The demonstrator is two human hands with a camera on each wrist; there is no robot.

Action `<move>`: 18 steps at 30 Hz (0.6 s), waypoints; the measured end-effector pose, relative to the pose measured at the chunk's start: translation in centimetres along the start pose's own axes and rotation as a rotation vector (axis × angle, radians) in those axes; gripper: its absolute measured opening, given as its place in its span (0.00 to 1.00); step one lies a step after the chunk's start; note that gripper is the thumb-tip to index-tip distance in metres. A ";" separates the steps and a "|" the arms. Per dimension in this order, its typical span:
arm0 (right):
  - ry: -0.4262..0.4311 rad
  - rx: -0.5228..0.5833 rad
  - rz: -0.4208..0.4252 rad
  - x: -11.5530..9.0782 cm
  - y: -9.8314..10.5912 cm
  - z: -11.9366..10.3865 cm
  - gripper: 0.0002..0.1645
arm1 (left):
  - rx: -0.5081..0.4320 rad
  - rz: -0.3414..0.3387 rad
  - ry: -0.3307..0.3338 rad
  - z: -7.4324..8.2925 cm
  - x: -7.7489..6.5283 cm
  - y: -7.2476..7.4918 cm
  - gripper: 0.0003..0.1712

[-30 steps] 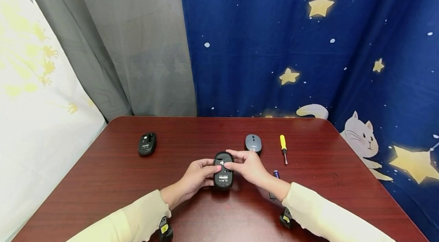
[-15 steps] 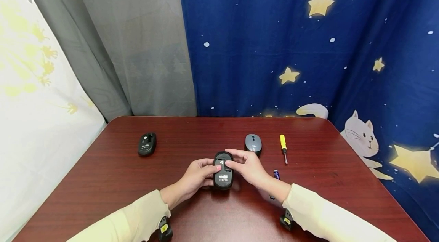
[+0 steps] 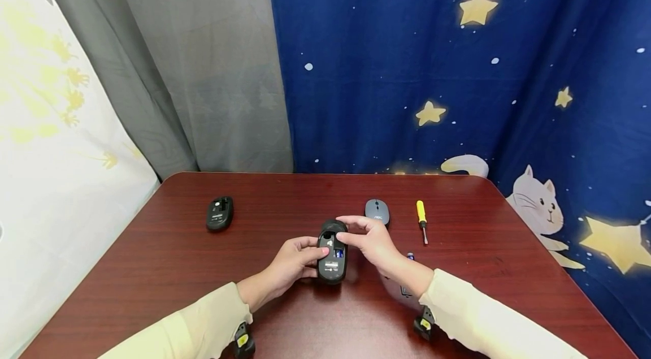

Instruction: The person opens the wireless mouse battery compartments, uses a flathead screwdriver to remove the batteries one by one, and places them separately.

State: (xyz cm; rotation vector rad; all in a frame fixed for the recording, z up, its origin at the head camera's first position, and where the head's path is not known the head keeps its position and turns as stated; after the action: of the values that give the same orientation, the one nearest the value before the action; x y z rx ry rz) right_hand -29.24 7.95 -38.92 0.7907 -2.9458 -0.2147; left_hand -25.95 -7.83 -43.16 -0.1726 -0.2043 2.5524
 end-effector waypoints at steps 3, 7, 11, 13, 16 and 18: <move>-0.019 0.062 0.003 0.1 0.0 0.1 0.22 | -0.003 0.004 0.001 0.0 -0.1 0.0 0.24; -0.027 0.118 0.034 0.1 0.4 -0.2 0.21 | 0.001 0.005 0.000 0.1 -0.1 0.0 0.25; -0.024 0.140 0.062 0.2 1.0 -0.7 0.20 | 0.007 0.014 0.005 0.2 -0.2 0.2 0.25; -0.019 0.157 0.064 0.2 1.3 -1.0 0.19 | 0.012 0.022 0.005 0.3 -0.3 0.2 0.26; -0.016 0.192 0.064 0.1 1.7 -1.2 0.19 | 0.010 0.036 -0.002 0.6 -0.5 0.4 0.26; -0.022 0.218 0.061 -0.1 1.9 -1.3 0.20 | 0.004 0.044 -0.008 0.7 -0.6 0.6 0.26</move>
State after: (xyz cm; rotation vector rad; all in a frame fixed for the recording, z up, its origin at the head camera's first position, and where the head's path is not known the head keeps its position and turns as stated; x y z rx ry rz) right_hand -29.97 9.47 -37.31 0.7242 -3.0445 0.1043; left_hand -25.87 -8.79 -42.52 -0.1676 -0.1998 2.5977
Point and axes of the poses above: each hand's wrist, its own x-axis towards the middle knuckle, its own y-axis out of the back of the hand, z = x × y, the point moved 8 cm from there along x, towards the middle knuckle, and after that the axes turned 15 degrees about -z, right-handed, at the moved point
